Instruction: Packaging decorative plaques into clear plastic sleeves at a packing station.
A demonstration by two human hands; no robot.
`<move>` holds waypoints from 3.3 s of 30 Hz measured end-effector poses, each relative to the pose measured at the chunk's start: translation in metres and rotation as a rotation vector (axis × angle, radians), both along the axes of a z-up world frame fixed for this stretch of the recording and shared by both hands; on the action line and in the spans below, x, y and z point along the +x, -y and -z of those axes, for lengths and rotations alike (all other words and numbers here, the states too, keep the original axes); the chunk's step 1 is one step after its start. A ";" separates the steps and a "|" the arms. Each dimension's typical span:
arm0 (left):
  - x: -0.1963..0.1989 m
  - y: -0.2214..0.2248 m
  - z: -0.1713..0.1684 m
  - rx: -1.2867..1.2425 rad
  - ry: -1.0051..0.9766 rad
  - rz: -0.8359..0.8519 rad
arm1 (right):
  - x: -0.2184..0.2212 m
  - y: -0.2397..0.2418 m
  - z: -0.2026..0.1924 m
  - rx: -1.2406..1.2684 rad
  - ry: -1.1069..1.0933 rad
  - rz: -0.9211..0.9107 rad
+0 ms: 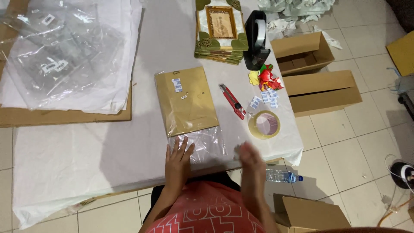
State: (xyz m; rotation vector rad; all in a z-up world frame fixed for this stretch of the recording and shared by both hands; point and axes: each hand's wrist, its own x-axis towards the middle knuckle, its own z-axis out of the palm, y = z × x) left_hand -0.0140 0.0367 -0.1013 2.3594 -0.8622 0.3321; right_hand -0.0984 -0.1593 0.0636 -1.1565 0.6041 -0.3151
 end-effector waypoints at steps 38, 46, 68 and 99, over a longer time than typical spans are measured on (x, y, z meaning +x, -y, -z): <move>-0.004 0.006 0.007 -0.047 0.078 -0.094 | 0.236 0.186 0.156 -1.693 -0.767 -0.316; -0.004 0.005 0.007 -0.056 0.090 -0.094 | 0.219 0.163 0.096 -1.540 -0.407 0.095; -0.003 0.006 -0.001 0.047 -0.002 -0.096 | 0.114 0.046 -0.043 -0.392 -0.675 -0.107; -0.010 0.021 -0.041 -0.271 -0.196 -0.160 | -0.011 -0.028 0.099 -0.353 -0.253 -0.421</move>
